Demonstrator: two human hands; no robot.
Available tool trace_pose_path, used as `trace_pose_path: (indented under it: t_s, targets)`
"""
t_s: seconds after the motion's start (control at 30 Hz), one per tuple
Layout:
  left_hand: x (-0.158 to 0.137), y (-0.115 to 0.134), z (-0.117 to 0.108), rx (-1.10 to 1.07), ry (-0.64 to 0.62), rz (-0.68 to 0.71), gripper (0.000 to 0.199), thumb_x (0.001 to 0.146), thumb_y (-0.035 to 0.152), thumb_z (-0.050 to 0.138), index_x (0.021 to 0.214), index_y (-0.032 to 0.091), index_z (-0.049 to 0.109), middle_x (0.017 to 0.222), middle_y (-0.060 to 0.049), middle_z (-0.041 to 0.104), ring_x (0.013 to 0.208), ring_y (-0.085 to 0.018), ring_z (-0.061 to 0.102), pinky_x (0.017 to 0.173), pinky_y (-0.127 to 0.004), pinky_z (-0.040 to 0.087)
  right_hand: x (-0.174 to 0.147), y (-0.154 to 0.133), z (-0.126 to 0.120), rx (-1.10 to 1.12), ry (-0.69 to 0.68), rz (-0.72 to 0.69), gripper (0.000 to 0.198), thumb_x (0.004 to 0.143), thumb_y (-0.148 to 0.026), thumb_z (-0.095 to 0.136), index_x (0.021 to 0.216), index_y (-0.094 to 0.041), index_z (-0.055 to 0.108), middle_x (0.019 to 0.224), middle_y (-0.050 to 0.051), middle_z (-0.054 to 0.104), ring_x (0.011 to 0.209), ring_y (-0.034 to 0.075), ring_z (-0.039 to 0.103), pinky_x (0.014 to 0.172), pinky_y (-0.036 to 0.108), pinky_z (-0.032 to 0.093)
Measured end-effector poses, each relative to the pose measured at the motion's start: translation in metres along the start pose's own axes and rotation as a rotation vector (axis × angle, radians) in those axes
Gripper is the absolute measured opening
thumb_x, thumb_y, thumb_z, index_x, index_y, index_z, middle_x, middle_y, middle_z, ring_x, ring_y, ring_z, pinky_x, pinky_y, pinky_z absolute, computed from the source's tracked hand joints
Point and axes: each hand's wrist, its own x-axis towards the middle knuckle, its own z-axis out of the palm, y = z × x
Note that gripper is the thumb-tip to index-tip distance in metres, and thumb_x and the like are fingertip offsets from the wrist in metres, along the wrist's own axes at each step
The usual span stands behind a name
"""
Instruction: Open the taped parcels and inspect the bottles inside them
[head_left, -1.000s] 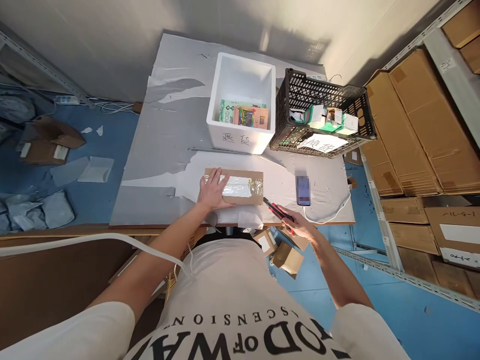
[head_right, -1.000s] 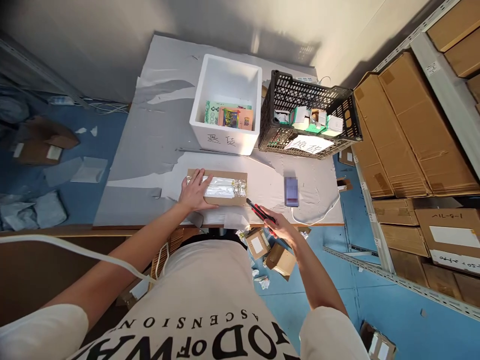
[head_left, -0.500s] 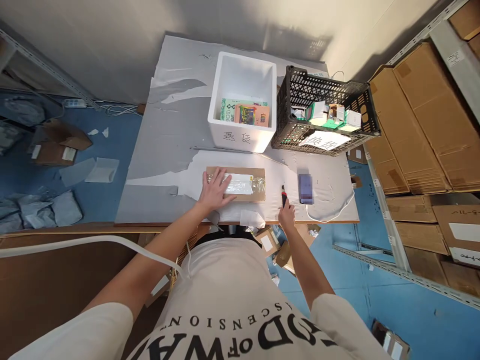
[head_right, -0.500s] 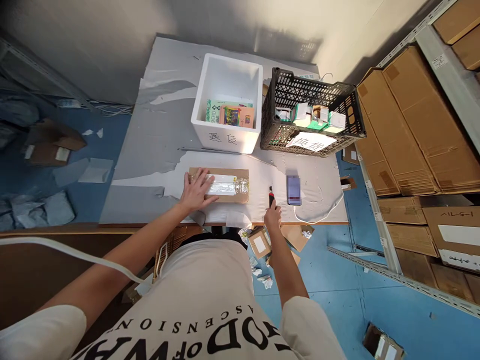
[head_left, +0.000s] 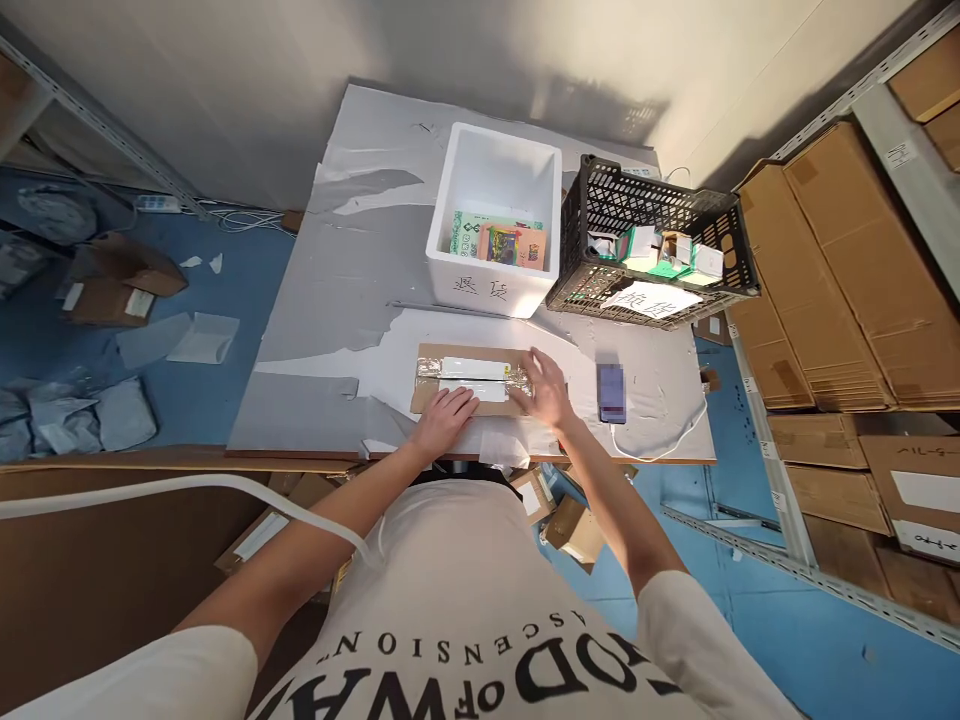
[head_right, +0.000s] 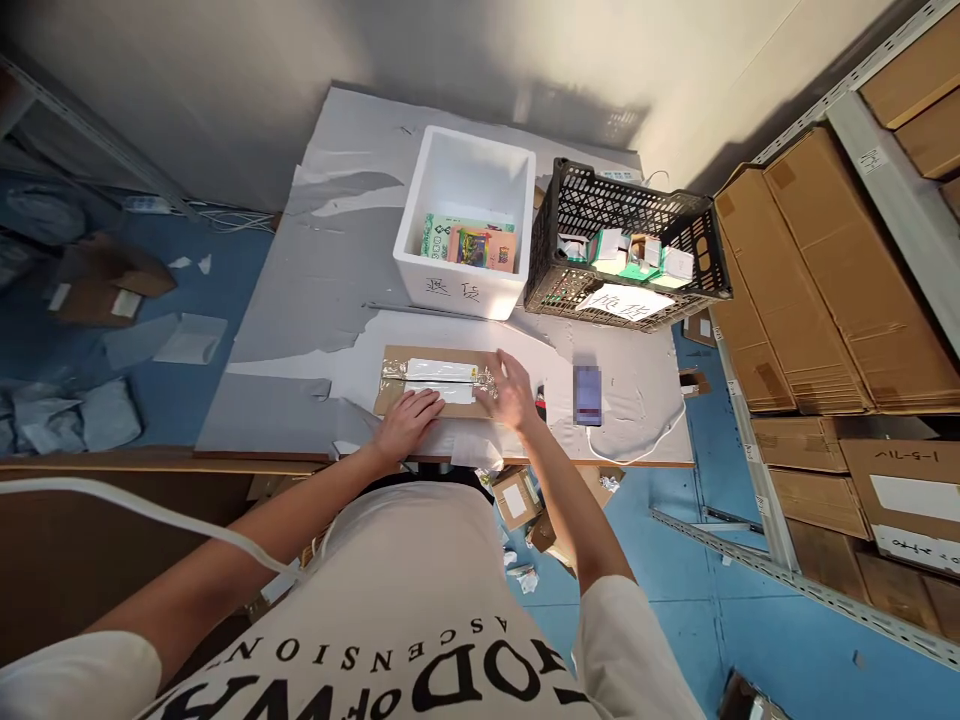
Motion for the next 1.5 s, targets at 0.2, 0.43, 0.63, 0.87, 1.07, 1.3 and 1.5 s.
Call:
trace_pose_path:
  t_s: [0.2,0.43,0.63,0.87,1.07,1.3,1.5]
  targets:
    - [0.002,0.002,-0.001,-0.014,-0.083,-0.034,0.040,0.093,0.013,0.035,0.125,0.020,0.059,0.131,-0.012,0.060,0.127,-0.024,0.051,0.106,-0.046,0.038,0.053,-0.028,-0.017,-0.263,-0.378,-0.206,0.049,0.095,-0.031,0.043,0.141,-0.018,0.039,0.148,0.019,0.037,0.130,0.034,0.039,0.104,0.049,0.030]
    - [-0.001,0.003,0.003,0.005,-0.091,-0.057,0.042,0.092,0.010,0.035,0.123,0.021,0.060,0.131,-0.010,0.060,0.128,-0.023,0.050,0.108,-0.046,0.035,0.117,-0.004,-0.050,-0.193,-0.523,-0.012,0.043,0.100,-0.043,0.027,0.114,-0.016,0.058,0.096,0.010,0.069,0.086,0.023,0.062,0.071,0.029,0.043]
    - [-0.003,0.006,-0.006,-0.019,-0.070,-0.034,0.040,0.092,0.012,0.037,0.126,0.019,0.057,0.134,-0.012,0.057,0.130,-0.024,0.047,0.108,-0.047,0.035,0.123,-0.001,-0.025,-0.156,-0.236,0.177,0.046,0.097,-0.042,0.039,0.127,-0.010,0.053,0.124,0.019,0.056,0.110,0.028,0.054,0.089,0.037,0.043]
    - [-0.001,-0.044,-0.061,-0.097,-0.136,-0.054,0.078,0.075,0.049,0.066,0.141,0.015,0.041,0.145,-0.019,0.043,0.138,-0.032,0.035,0.113,-0.049,0.028,0.064,-0.032,-0.030,-0.105,-0.234,-0.410,0.038,0.099,-0.026,0.033,0.130,-0.015,0.052,0.132,0.016,0.053,0.123,0.026,0.045,0.105,0.046,0.033]
    - [0.007,-0.100,-0.074,-0.120,-0.302,-0.025,0.111,0.058,0.056,0.077,0.146,0.010,0.027,0.149,-0.021,0.037,0.142,-0.032,0.027,0.115,-0.043,0.026,0.044,-0.064,-0.032,-0.177,-0.535,-0.228,0.071,0.077,-0.046,0.070,0.134,-0.010,0.045,0.116,0.017,0.061,0.107,0.031,0.056,0.089,0.040,0.044]
    - [0.011,-0.103,-0.058,-0.143,-0.233,-0.060,0.094,0.063,0.053,0.072,0.139,0.009,0.039,0.148,-0.019,0.039,0.141,-0.030,0.030,0.113,-0.038,0.032,0.000,-0.079,-0.032,-0.332,-0.405,-0.207,0.028,0.094,-0.012,0.035,0.111,-0.019,0.056,0.104,0.012,0.063,0.095,0.024,0.056,0.077,0.034,0.042]
    - [0.014,-0.103,-0.079,-0.048,-0.362,0.021,0.093,0.064,0.043,0.070,0.143,0.008,0.034,0.150,-0.021,0.034,0.143,-0.031,0.024,0.114,-0.040,0.026,-0.055,-0.067,-0.020,-0.131,-0.361,-0.318,0.036,0.092,-0.029,0.049,0.126,-0.016,0.054,0.130,0.017,0.052,0.114,0.029,0.050,0.091,0.041,0.044]
